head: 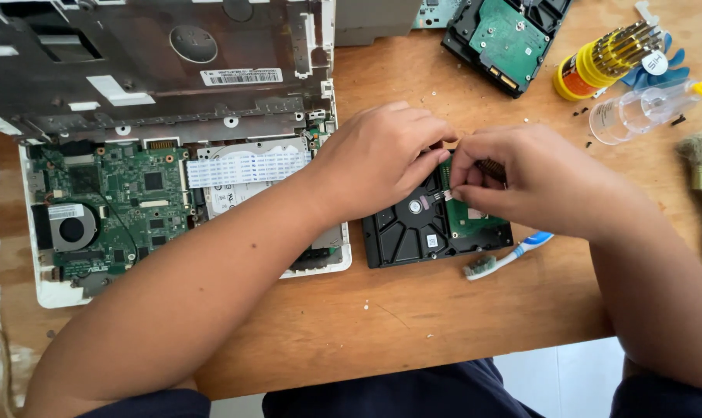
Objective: Cleaning the internal components of a hard drive with a toothbrush and reassembling it with a screwdriver.
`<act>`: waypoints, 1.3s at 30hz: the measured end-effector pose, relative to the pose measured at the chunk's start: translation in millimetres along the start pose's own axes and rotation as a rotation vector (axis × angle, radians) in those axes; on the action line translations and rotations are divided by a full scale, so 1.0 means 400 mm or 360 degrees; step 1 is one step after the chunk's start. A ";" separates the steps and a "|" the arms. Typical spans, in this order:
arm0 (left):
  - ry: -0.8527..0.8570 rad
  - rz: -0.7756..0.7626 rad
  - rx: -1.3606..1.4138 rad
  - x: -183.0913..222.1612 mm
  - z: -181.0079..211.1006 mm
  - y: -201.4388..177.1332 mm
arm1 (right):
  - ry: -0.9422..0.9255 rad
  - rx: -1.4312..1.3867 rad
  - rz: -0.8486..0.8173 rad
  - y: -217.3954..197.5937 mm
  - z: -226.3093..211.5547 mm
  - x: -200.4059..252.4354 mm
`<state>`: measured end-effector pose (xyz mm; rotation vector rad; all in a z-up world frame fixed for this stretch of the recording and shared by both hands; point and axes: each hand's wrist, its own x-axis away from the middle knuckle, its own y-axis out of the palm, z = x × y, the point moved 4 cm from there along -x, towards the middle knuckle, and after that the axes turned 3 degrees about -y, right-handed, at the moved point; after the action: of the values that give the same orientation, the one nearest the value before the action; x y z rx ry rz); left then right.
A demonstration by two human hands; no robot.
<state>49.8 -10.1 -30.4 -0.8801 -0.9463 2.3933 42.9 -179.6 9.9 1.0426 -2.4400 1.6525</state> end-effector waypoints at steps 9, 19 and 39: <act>-0.0003 -0.0005 -0.0021 0.000 0.003 -0.002 | -0.0294 0.0161 0.0241 0.009 -0.013 0.021; -0.0021 -0.0014 0.0013 0.001 0.001 -0.003 | -0.0648 -0.0056 0.0734 -0.054 -0.069 0.106; 0.0012 0.0045 0.0079 -0.004 0.002 -0.006 | -0.1187 -0.0034 0.1116 -0.044 -0.087 0.138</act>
<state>50.8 -9.9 -27.8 -0.8890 -0.8736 2.4250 -2.7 -182.9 59.7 0.9879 -3.6357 1.5277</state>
